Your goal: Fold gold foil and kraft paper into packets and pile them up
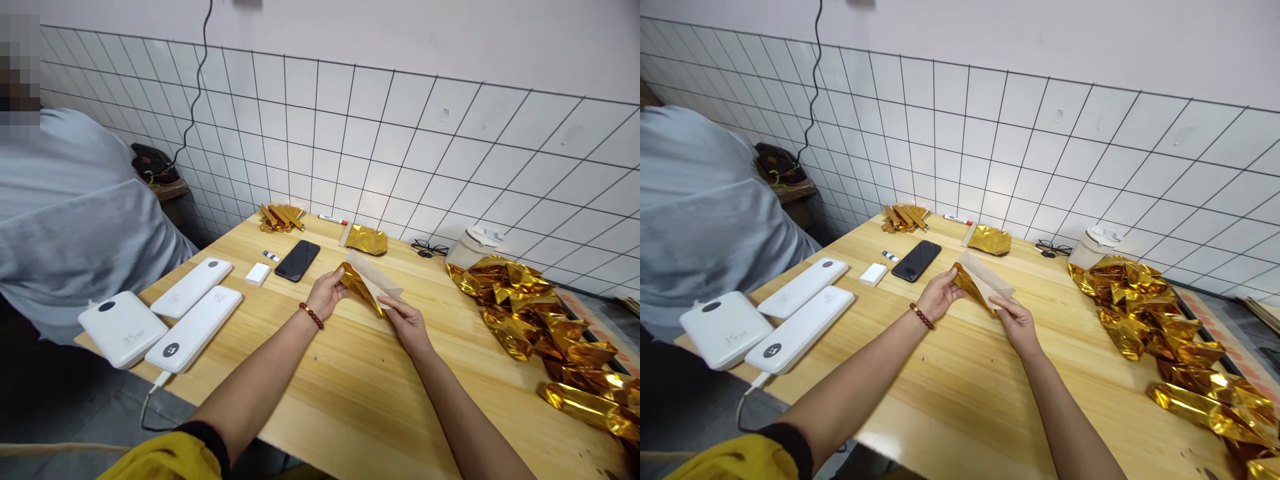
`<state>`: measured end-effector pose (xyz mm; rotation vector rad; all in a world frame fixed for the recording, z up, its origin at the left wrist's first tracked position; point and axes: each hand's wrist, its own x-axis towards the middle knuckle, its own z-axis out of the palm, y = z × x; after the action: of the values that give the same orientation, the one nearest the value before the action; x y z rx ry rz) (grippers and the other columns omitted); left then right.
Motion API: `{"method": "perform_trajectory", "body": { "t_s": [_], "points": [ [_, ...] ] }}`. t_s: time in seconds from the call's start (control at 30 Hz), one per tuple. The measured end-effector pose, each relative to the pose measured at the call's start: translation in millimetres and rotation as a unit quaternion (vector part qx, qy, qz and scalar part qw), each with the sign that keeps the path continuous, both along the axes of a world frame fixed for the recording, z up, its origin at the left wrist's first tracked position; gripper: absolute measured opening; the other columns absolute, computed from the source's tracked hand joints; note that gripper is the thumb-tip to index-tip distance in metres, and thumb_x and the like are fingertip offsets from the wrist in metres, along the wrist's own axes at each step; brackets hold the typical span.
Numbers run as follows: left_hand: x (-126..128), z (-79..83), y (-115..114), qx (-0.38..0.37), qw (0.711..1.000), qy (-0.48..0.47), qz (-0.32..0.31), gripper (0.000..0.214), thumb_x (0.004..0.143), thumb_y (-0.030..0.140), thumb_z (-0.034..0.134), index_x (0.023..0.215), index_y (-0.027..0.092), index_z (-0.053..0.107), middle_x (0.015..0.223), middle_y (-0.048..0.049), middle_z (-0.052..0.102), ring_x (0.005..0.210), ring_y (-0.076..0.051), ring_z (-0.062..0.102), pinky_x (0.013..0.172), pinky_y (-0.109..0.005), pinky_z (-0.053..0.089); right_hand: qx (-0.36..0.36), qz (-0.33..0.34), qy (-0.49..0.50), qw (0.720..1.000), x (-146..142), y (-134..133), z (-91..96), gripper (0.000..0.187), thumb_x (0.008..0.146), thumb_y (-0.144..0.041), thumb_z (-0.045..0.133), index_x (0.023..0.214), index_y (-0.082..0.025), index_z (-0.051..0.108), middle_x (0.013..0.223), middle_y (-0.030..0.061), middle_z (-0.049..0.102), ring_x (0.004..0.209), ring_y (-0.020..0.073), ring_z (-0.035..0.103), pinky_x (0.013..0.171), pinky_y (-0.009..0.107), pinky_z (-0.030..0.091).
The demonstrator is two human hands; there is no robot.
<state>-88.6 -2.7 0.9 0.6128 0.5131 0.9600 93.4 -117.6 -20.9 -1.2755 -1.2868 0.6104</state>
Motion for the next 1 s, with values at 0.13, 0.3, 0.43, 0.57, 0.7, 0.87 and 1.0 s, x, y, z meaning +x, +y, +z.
{"method": "perform_trajectory", "body": {
  "t_s": [0.13, 0.3, 0.43, 0.57, 0.7, 0.87, 1.0],
  "points": [
    [0.7, -2.1, 1.8, -0.028, 0.999, -0.016, -0.021, 0.028, 0.081, 0.038, 0.066, 0.094, 0.013, 0.066, 0.087, -0.0104, 0.071, 0.078, -0.019, 0.067, 0.074, -0.034, 0.055, 0.011, 0.006, -0.05, 0.999, -2.7, -0.5, 1.2, 0.023, 0.083, -0.035, 0.062, 0.102, -0.028, 0.075, 0.098, 0.006, 0.07, 0.098, 0.0221, 0.064, 0.09, 0.038, 0.048],
    [-0.5, 1.5, -1.9, -0.029, 0.996, -0.035, -0.078, 0.03, 0.084, 0.039, 0.062, 0.101, 0.015, 0.065, 0.094, -0.011, 0.071, 0.088, -0.021, 0.068, 0.087, -0.041, 0.052, 0.025, -0.013, -0.084, 0.996, -6.6, -1.3, 3.9, 0.021, 0.082, -0.032, 0.063, 0.099, -0.027, 0.075, 0.082, 0.0048, 0.063, 0.086, 0.0208, 0.061, 0.081, 0.036, 0.048],
    [-0.5, 6.9, -7.8, -0.032, 0.991, -0.043, -0.12, 0.047, 0.083, 0.053, 0.058, 0.11, 0.015, 0.063, 0.107, -0.0145, 0.069, 0.101, -0.026, 0.065, 0.095, -0.049, 0.048, 0.026, -0.009, -0.079, 0.996, -8.3, -1.2, 6.5, 0.022, 0.079, -0.026, 0.063, 0.097, -0.028, 0.075, 0.081, 0.004, 0.061, 0.086, 0.0207, 0.06, 0.083, 0.036, 0.047],
    [2.4, 5.7, -9.3, -0.008, 0.996, -0.033, -0.079, 0.037, 0.074, 0.021, 0.073, 0.109, 0.014, 0.064, 0.112, -0.013, 0.069, 0.107, -0.024, 0.064, 0.099, -0.044, 0.047, 0.02, 0.053, -0.04, 0.998, -5.1, -1.3, 6.0, 0.023, 0.074, -0.022, 0.063, 0.093, -0.028, 0.075, 0.101, 0.0055, 0.062, 0.108, 0.0241, 0.057, 0.097, 0.039, 0.042],
    [4.9, 1.5, -6.8, -0.025, 0.999, -0.035, -0.028, 0.034, 0.068, 0.014, 0.076, 0.101, 0.012, 0.066, 0.104, -0.0116, 0.071, 0.1, -0.022, 0.066, 0.097, -0.041, 0.05, 0.011, 0.062, 0.057, 0.996, -1.0, -1.8, 2.9, 0.025, 0.071, -0.03, 0.07, 0.096, -0.025, 0.071, 0.12, 0.0067, 0.058, 0.108, 0.0249, 0.058, 0.091, 0.038, 0.046],
    [6.2, -0.5, -6.7, -0.022, 0.999, -0.035, 0.007, 0.04, 0.059, 0.017, 0.084, 0.095, 0.011, 0.068, 0.094, -0.0099, 0.073, 0.091, -0.021, 0.068, 0.092, -0.039, 0.052, -0.018, -0.027, 0.152, 0.988, -4.1, 1.1, 4.3, 0.048, 0.066, -0.038, 0.079, 0.107, -0.027, 0.056, 0.119, 0.0065, 0.061, 0.081, 0.0172, 0.063, 0.08, 0.035, 0.051],
    [8.9, -0.1, -13.0, 0.001, 1.0, -0.012, 0.027, 0.041, 0.054, 0.022, 0.087, 0.091, 0.011, 0.07, 0.091, -0.0094, 0.073, 0.087, -0.02, 0.068, 0.09, -0.036, 0.051, -0.008, -0.084, 0.168, 0.982, -5.4, 6.3, 3.7, 0.084, 0.059, -0.038, 0.084, 0.13, -0.029, 0.041, 0.138, 0.0122, 0.05, 0.086, 0.0171, 0.063, 0.084, 0.037, 0.053]
  ]
}}
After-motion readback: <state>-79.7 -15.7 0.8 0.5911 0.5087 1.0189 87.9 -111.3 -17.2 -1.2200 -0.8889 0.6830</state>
